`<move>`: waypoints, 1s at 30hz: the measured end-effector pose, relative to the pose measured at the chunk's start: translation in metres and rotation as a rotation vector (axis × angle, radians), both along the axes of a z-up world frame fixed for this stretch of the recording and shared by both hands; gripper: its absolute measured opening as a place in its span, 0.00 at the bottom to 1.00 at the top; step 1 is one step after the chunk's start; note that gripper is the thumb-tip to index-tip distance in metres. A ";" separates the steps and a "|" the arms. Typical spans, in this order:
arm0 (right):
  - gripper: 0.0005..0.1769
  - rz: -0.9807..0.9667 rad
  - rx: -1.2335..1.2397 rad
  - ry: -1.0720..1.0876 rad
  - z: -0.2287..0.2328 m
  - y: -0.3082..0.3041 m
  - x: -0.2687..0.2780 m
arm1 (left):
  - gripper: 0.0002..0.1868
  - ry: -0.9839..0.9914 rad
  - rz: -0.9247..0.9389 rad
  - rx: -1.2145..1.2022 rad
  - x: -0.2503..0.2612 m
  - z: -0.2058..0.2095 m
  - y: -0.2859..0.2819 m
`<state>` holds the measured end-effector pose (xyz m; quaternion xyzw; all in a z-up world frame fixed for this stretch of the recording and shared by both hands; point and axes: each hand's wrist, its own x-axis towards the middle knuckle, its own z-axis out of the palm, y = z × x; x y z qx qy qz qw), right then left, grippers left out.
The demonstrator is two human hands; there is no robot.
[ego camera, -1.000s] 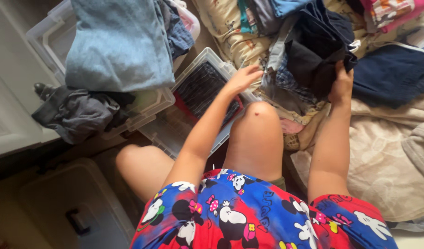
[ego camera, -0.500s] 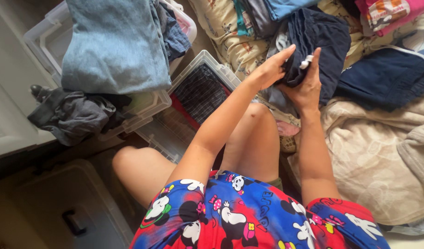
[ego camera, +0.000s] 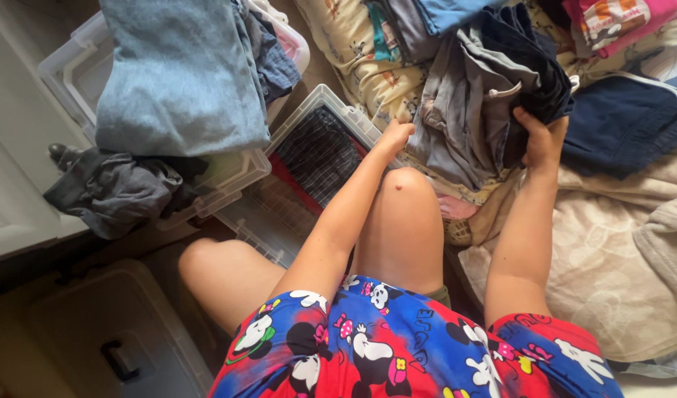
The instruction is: The person sorts and organizes various articles of clothing, including shirts, pants, and underwear, by placing them into plastic storage bins or arranging them on a bed.
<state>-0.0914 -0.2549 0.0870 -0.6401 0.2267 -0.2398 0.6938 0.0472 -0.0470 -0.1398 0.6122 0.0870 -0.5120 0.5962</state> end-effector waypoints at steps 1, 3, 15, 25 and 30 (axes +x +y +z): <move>0.30 0.004 0.020 -0.008 -0.004 0.000 -0.001 | 0.26 0.072 -0.047 -0.026 0.000 0.000 0.001; 0.29 -0.034 0.065 0.009 -0.010 -0.004 -0.003 | 0.25 0.123 -0.092 -0.064 0.000 0.004 0.001; 0.18 -0.168 0.389 -0.140 -0.054 -0.037 -0.027 | 0.28 -0.473 -0.137 -0.249 -0.023 0.072 -0.032; 0.17 -0.232 0.310 -0.006 -0.084 -0.061 -0.039 | 0.39 -0.745 -0.371 -0.496 -0.114 0.194 -0.078; 0.22 -0.170 0.368 -0.127 -0.056 -0.029 -0.029 | 0.28 -0.226 0.375 -0.506 -0.124 0.128 -0.087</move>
